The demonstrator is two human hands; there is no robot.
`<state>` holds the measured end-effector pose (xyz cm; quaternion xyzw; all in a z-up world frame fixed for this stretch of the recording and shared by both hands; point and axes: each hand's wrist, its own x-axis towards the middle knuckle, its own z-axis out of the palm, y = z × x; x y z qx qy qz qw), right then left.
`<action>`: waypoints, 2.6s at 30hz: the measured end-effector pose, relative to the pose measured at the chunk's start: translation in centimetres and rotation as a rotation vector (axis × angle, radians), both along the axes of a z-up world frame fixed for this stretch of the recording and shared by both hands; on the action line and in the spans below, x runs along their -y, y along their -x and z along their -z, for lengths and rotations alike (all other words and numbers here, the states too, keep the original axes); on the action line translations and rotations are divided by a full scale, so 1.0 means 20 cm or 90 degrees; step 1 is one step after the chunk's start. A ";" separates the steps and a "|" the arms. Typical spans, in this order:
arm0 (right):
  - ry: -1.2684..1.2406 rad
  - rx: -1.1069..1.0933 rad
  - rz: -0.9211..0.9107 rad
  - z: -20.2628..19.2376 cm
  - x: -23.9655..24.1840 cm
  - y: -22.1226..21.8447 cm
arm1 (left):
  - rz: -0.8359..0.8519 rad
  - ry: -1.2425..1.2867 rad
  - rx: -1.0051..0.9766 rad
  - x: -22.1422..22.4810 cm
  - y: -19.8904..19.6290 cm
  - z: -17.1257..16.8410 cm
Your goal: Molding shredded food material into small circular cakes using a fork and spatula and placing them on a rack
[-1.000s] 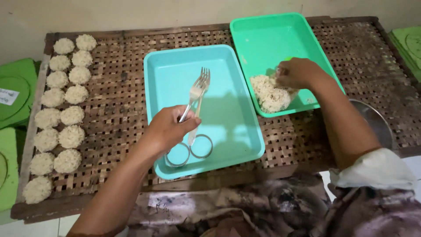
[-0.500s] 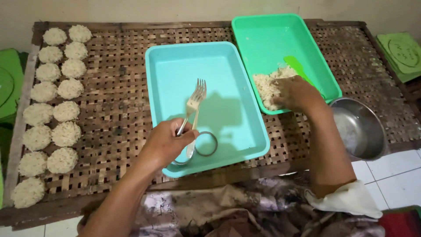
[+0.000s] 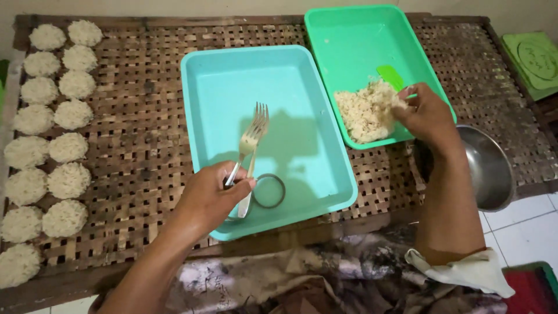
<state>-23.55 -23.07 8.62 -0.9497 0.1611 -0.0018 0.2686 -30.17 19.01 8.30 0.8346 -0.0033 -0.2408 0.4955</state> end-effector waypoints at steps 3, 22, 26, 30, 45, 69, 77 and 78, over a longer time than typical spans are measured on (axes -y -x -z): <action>-0.016 0.018 0.012 0.02 0.00 0.00 | 0.006 -0.028 -0.034 0.01 -0.01 -0.02; -0.045 -0.037 0.041 -0.10 -0.09 0.06 | 0.033 -0.072 -0.032 -0.02 -0.05 0.05; -0.003 0.017 0.003 -0.03 0.00 0.06 | 0.018 -0.043 -0.046 -0.02 -0.05 0.05; -0.001 0.033 0.002 -0.08 -0.07 0.06 | 0.026 -0.020 -0.009 -0.04 -0.05 0.09; 0.280 0.006 -0.096 0.33 0.12 -0.10 | -0.067 0.014 0.004 -0.04 -0.04 0.14; -0.275 0.162 -0.084 0.14 0.18 -0.01 | -0.048 0.034 0.054 -0.12 -0.06 0.07; -0.375 0.115 0.007 0.05 0.09 -0.01 | -0.061 -0.030 -0.011 -0.10 -0.07 0.00; -0.492 0.105 -0.017 0.05 0.11 -0.02 | -0.072 -0.047 -0.039 -0.10 -0.07 -0.03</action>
